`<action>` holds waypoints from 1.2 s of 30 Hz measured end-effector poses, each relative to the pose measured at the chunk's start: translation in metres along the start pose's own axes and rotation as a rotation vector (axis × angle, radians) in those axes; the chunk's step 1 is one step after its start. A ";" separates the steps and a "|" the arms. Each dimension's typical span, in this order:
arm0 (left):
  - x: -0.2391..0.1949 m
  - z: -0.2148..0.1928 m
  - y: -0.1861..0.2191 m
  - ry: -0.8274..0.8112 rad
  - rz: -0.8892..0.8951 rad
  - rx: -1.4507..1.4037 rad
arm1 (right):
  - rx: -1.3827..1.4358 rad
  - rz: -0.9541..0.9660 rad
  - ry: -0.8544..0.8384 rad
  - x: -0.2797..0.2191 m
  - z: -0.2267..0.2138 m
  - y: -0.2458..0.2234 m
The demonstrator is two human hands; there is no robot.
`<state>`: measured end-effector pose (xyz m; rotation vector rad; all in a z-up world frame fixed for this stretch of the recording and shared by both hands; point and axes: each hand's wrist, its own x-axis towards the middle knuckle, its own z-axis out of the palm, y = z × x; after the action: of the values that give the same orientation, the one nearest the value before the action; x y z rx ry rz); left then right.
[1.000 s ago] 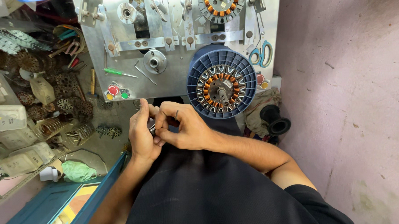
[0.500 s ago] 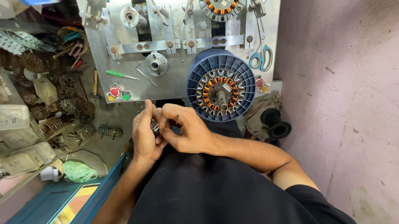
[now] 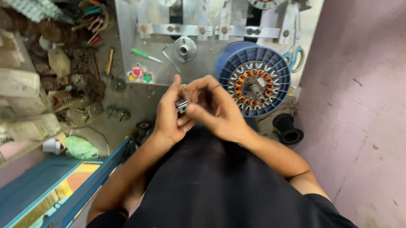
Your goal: The person assembles small metal components of an electric motor, inserting a pin into a cylindrical housing and attaching it to a larger circular part. The person then places the assembled unit into a machine jig and secures it.
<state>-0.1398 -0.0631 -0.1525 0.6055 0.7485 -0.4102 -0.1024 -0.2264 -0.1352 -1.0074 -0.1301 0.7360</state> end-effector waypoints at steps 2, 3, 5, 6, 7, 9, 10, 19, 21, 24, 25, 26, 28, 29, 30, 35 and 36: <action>0.001 0.000 0.002 -0.054 -0.010 -0.040 | -0.094 -0.075 0.034 -0.002 -0.003 -0.004; 0.000 0.000 0.003 -0.068 0.001 -0.043 | -0.035 -0.143 0.037 -0.002 -0.004 -0.007; -0.002 0.002 0.006 -0.100 0.021 -0.045 | 0.085 -0.277 0.052 0.001 -0.002 -0.010; -0.004 0.002 0.008 -0.099 0.024 -0.052 | 0.080 -0.262 0.074 0.000 0.000 -0.013; -0.005 0.002 0.010 -0.103 0.024 -0.057 | 0.072 -0.250 0.100 -0.004 0.002 -0.018; -0.006 0.002 0.013 -0.116 0.034 -0.065 | 0.032 -0.270 0.143 -0.006 0.007 -0.024; -0.007 0.002 0.015 -0.124 0.044 -0.067 | 0.001 -0.301 0.159 -0.006 0.011 -0.026; -0.014 -0.007 0.036 -0.129 0.030 -0.089 | -0.695 -0.514 0.244 -0.004 0.048 -0.027; -0.014 -0.009 0.040 -0.141 0.042 -0.094 | -0.775 -0.518 0.258 -0.001 0.052 -0.026; -0.014 -0.012 0.046 -0.151 0.059 -0.087 | -0.815 -0.500 0.273 0.005 0.057 -0.025; -0.013 -0.013 0.048 -0.145 0.061 -0.075 | -0.828 -0.498 0.271 0.006 0.058 -0.024; -0.013 -0.014 0.050 -0.138 0.064 -0.063 | -0.841 -0.496 0.269 0.008 0.059 -0.024; -0.012 -0.015 0.053 -0.143 0.065 -0.067 | -0.852 -0.508 0.267 0.011 0.063 -0.024; -0.012 -0.015 0.054 -0.146 0.066 -0.070 | -0.858 -0.515 0.265 0.012 0.065 -0.024; -0.011 -0.015 0.056 -0.155 0.069 -0.066 | -0.892 -0.524 0.269 0.013 0.066 -0.024; -0.009 -0.015 0.060 -0.161 0.048 -0.080 | -0.904 -0.583 0.277 0.018 0.069 -0.021; -0.009 -0.015 0.061 -0.165 0.051 -0.074 | -0.904 -0.611 0.283 0.019 0.069 -0.021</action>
<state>-0.1203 -0.0062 -0.1332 0.5132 0.5870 -0.3792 -0.1063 -0.1715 -0.0851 -1.8016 -0.5284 -0.0758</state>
